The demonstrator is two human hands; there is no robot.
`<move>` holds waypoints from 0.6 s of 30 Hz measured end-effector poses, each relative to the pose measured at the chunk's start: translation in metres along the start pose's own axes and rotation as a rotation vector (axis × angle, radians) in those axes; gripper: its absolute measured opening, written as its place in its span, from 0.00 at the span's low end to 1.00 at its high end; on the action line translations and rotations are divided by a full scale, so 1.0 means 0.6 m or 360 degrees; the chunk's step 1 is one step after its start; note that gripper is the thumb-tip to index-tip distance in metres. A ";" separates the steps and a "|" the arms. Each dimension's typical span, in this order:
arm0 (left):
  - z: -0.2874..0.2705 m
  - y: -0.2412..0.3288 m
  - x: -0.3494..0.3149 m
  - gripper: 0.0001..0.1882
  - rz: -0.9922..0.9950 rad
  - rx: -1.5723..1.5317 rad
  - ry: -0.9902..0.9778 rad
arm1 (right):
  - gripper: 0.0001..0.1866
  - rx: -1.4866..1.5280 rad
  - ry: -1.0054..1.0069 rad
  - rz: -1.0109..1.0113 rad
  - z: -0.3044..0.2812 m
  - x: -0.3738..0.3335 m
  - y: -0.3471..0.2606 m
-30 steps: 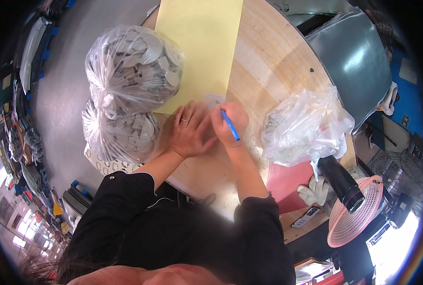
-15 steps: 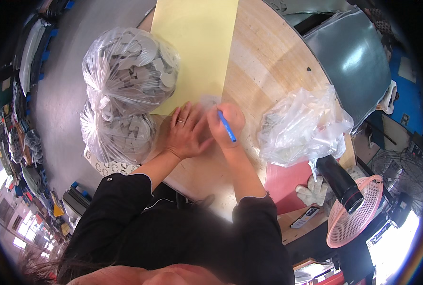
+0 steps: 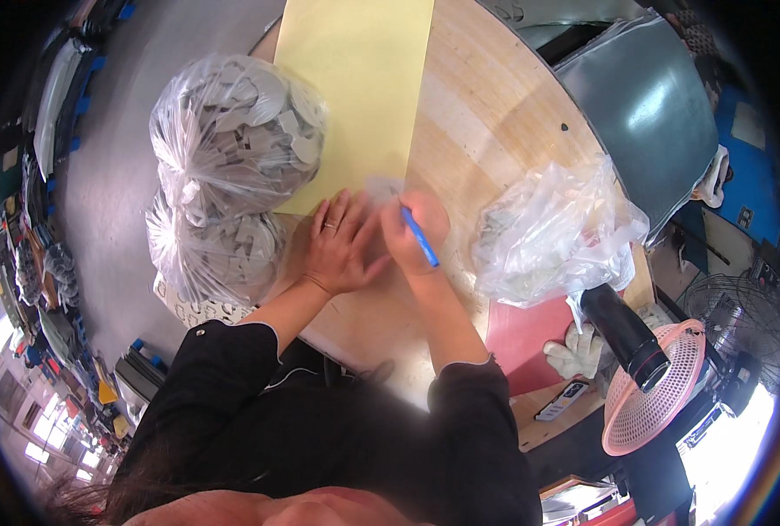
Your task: The person gathers small gray items into plastic bags, ties the bags shut, and writes on a label with a blue pen. They then place the labeled bags into a metal tray and move to a red machine to place items into molds.
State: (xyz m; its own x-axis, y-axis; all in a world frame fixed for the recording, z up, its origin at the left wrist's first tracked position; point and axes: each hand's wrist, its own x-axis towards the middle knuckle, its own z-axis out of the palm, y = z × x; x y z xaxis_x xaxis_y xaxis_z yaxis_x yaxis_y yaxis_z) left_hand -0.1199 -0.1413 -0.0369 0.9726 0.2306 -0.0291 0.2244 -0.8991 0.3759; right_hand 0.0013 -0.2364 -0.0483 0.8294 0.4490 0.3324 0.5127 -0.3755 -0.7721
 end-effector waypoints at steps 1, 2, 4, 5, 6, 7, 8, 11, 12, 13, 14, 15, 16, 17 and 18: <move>0.000 -0.001 0.000 0.37 0.0004 -0.0003 0.0005 | 0.06 0.0047 -0.0004 0.0023 -0.003 -0.001 -0.001; 0.001 -0.001 0.000 0.37 0.0007 -0.0009 0.0007 | 0.06 0.0116 0.0045 0.0010 -0.007 -0.003 -0.004; 0.000 -0.002 -0.001 0.39 0.0007 0.0009 -0.0036 | 0.07 0.0058 -0.0018 -0.0108 -0.014 -0.005 -0.010; 0.000 -0.001 -0.002 0.39 0.0001 0.0016 -0.0081 | 0.07 0.0027 -0.0030 -0.0156 -0.018 -0.006 -0.013; 0.000 -0.001 -0.002 0.40 -0.0008 0.0051 -0.0091 | 0.07 0.0034 -0.0018 -0.0195 -0.018 -0.008 -0.017; 0.000 0.000 -0.003 0.41 -0.0014 0.0077 -0.0122 | 0.07 0.0018 -0.0010 -0.0206 -0.018 -0.010 -0.020; 0.002 0.000 -0.001 0.41 -0.0030 0.0090 -0.0193 | 0.07 -0.0019 -0.0030 -0.0205 -0.019 -0.010 -0.021; 0.003 -0.001 0.001 0.41 0.0047 0.0135 -0.0114 | 0.07 0.0024 0.0109 -0.0045 -0.012 -0.010 -0.021; 0.002 -0.003 0.001 0.41 0.0037 0.0151 -0.0106 | 0.06 0.0017 0.0072 -0.0002 -0.008 -0.010 -0.021; 0.002 -0.003 0.000 0.41 0.0027 0.0093 -0.0097 | 0.05 0.0012 0.0031 0.0037 -0.006 -0.012 -0.022; 0.002 -0.005 -0.001 0.41 0.0033 0.0074 -0.0102 | 0.05 0.0006 -0.0012 0.0074 -0.004 -0.013 -0.021; 0.003 -0.004 -0.002 0.41 0.0011 0.0057 -0.0126 | 0.05 -0.0004 -0.0024 0.0063 -0.002 -0.014 -0.020; 0.003 -0.004 -0.003 0.41 -0.0006 0.0035 -0.0151 | 0.05 -0.0015 -0.0034 0.0053 -0.001 -0.014 -0.019; 0.003 -0.004 -0.003 0.41 -0.0012 0.0035 -0.0155 | 0.06 -0.0027 -0.0036 0.0049 0.000 -0.015 -0.018; 0.003 -0.004 -0.003 0.41 -0.0014 0.0031 -0.0159 | 0.06 -0.0022 -0.0065 0.0053 0.000 -0.014 -0.017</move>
State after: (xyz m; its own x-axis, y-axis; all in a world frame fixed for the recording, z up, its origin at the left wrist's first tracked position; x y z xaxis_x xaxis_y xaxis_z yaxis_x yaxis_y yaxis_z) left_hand -0.1222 -0.1403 -0.0391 0.9716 0.2009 -0.1248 0.2329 -0.9045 0.3572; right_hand -0.0111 -0.2366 -0.0429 0.8364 0.4686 0.2844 0.4884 -0.4016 -0.7747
